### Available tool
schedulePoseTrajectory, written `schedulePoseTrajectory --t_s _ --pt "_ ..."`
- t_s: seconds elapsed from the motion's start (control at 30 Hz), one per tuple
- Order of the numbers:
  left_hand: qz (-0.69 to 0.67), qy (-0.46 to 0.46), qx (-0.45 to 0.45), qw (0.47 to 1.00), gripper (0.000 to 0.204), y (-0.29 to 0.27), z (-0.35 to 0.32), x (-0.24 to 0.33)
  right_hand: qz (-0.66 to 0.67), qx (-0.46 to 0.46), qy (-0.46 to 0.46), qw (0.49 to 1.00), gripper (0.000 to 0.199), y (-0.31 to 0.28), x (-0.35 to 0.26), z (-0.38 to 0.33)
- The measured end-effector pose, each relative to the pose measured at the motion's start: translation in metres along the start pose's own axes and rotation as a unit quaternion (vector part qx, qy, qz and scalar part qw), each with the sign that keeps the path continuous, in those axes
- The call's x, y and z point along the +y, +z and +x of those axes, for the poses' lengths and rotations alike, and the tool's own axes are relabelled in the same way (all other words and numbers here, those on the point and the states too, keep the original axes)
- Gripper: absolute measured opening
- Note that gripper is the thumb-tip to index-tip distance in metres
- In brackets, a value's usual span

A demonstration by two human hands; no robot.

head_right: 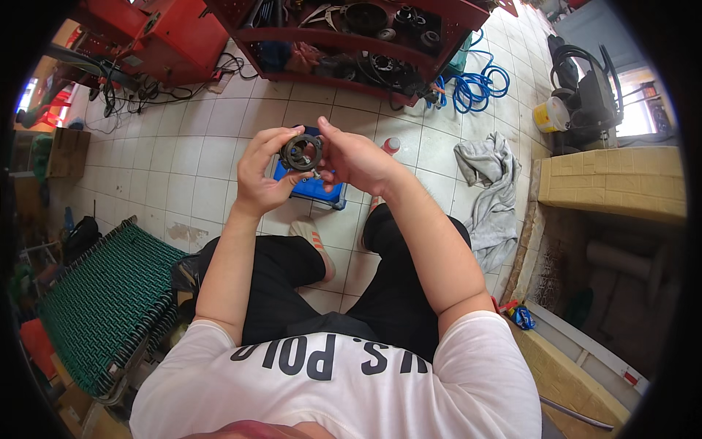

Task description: The person sits on the floor of a workshop and assembles a small mechanical component using a screwdriver and small metal parts. They pick up screws and a cylindrical housing, insert the screws, and tighten them while seated on a blue stool.

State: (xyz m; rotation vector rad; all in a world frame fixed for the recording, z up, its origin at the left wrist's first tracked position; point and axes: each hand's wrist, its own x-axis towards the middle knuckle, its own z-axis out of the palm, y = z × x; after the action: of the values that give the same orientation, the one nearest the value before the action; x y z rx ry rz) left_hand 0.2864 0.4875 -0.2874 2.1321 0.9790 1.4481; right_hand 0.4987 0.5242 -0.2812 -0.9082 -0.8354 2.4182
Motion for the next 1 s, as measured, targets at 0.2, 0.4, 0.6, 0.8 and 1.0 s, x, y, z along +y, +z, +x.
schedulePoseTrajectory --t_s 0.2,0.4,0.6,0.8,1.0 --pt "-0.001 -0.012 0.001 1.0 0.06 0.0 -0.002 0.002 0.001 -0.015 0.012 1.0 0.052 0.001 -0.004 -0.004" --pt "0.009 0.003 0.002 1.0 0.059 -0.001 -0.002 0.001 -0.012 -0.013 0.008 1.0 0.051 0.002 -0.005 -0.004" --pt "-0.005 0.001 -0.003 1.0 0.06 0.0 -0.003 -0.002 0.007 -0.041 0.012 0.999 0.047 -0.004 -0.006 -0.005" --pt "-0.028 -0.025 -0.012 0.999 0.058 -0.002 -0.001 -0.001 0.019 -0.065 -0.003 0.998 0.038 -0.005 -0.011 -0.01" --pt "-0.001 -0.039 -0.037 0.999 0.058 0.0 -0.006 -0.006 -0.133 0.014 -0.042 0.99 0.023 -0.004 -0.004 -0.002"
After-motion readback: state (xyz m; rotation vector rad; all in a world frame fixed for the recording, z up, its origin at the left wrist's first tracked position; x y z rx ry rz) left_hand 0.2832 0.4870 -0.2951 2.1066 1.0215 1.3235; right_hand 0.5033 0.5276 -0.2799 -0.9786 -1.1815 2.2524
